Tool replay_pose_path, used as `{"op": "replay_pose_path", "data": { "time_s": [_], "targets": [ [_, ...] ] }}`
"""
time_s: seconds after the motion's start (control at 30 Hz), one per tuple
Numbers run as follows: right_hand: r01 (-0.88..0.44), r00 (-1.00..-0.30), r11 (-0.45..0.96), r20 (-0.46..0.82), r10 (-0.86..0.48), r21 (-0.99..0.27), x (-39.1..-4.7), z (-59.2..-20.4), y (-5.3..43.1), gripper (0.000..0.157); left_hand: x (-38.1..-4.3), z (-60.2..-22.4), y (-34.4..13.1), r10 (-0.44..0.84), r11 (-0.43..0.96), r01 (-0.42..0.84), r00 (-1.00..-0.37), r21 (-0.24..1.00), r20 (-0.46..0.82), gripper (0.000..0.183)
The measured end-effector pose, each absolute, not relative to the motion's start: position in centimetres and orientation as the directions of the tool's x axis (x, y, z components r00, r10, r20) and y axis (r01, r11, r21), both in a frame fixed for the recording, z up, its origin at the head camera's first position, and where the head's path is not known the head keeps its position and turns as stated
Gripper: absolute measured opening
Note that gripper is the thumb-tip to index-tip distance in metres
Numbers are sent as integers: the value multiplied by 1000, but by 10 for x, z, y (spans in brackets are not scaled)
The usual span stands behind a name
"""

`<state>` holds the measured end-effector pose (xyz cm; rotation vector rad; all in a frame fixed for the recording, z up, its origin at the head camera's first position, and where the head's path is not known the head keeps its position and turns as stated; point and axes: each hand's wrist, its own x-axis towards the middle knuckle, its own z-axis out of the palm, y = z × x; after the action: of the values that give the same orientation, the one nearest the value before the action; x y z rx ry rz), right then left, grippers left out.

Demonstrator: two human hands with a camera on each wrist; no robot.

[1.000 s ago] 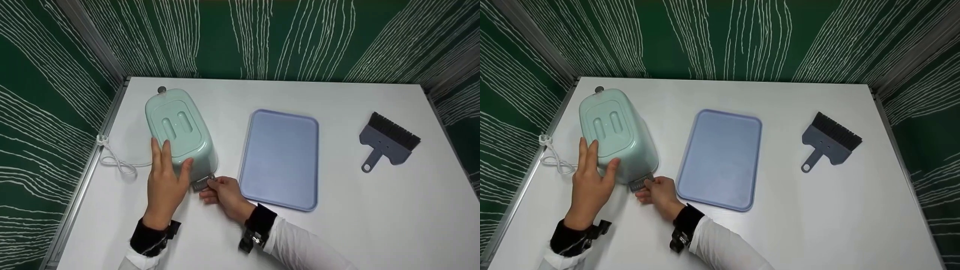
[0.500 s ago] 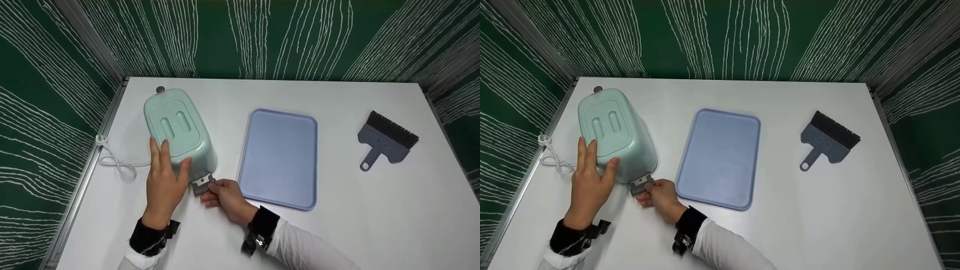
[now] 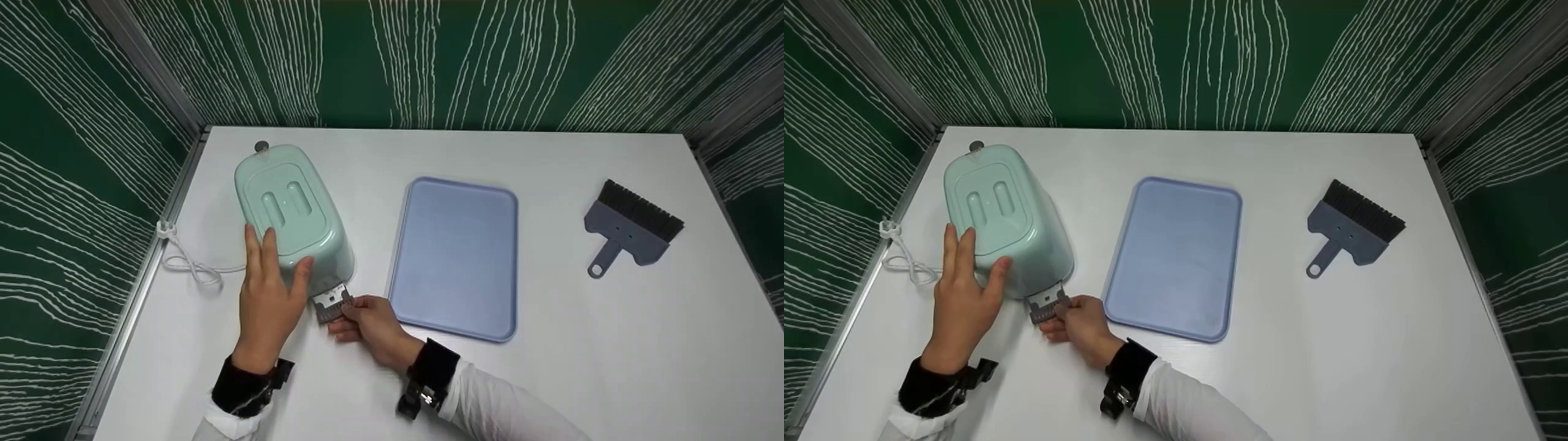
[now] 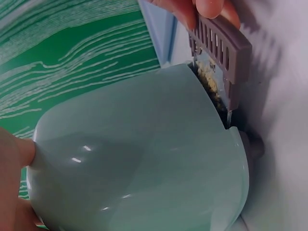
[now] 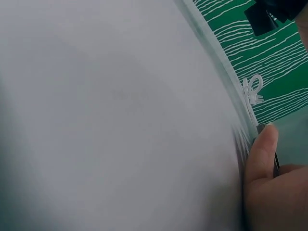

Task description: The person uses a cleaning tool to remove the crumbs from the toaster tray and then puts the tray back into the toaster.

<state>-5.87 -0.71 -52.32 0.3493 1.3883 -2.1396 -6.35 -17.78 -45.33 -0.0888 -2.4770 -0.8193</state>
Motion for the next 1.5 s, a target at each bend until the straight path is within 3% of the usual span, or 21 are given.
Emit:
{"op": "replay_pose_path", "data": {
  "time_s": [1.5],
  "targets": [
    [613, -778, -284, -502, -379, -737, -35, -523, 21, 7, -62, -445, -178, -110, 788, 177, -902, 590, 418, 76]
  ]
}}
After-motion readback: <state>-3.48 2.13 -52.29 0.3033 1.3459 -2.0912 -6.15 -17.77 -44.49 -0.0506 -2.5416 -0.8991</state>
